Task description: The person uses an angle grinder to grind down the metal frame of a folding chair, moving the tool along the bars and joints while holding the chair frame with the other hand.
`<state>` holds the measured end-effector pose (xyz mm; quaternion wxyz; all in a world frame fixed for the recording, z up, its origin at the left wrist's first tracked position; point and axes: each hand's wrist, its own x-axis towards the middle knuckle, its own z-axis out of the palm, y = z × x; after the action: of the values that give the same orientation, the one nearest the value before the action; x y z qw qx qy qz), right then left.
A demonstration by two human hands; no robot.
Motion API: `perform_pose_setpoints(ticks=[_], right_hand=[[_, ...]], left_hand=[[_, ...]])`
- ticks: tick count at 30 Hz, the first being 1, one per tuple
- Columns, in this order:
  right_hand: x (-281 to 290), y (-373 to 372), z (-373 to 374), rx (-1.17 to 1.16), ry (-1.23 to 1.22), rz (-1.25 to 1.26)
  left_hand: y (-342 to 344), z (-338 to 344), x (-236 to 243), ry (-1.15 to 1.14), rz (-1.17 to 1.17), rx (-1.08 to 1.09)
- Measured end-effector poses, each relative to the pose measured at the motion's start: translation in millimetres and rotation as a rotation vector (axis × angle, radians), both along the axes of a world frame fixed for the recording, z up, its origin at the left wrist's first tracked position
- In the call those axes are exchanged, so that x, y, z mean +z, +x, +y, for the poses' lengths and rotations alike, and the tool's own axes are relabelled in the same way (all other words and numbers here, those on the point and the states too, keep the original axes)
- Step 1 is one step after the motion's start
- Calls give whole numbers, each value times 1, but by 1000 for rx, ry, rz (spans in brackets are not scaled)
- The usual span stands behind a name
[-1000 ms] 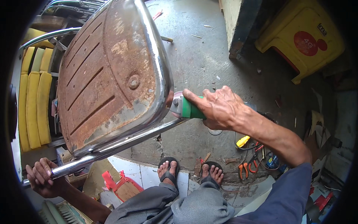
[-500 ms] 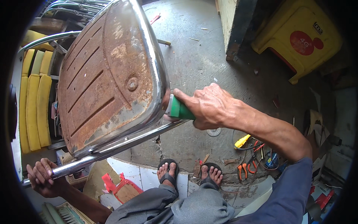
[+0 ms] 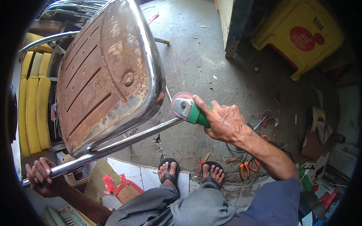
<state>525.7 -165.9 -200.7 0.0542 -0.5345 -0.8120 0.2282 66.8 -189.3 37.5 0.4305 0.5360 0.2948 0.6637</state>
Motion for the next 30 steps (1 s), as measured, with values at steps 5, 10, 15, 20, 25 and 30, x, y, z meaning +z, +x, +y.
perform_pose_setpoints(ticks=[5, 10, 15, 20, 25, 30], right_hand=[[-29, 11, -24, -197, -40, 102], [-47, 26, -18, -262, -235, 35], [-38, 19, -24, -333, -327, 84], [-62, 18, -29, -417, -350, 33], [-58, 0, -43, -528, -375, 174], [-60, -5, -50, -671, -377, 230]], left_hand=[[5, 11, -6, 42, 13, -49], [8, 8, -1, 68, 82, 76], [-2, 4, 1, -6, 72, 197], [-5, 17, 4, 19, 315, 559], [-48, 75, 38, -33, 220, 202], [-77, 124, 67, -133, 201, 164]])
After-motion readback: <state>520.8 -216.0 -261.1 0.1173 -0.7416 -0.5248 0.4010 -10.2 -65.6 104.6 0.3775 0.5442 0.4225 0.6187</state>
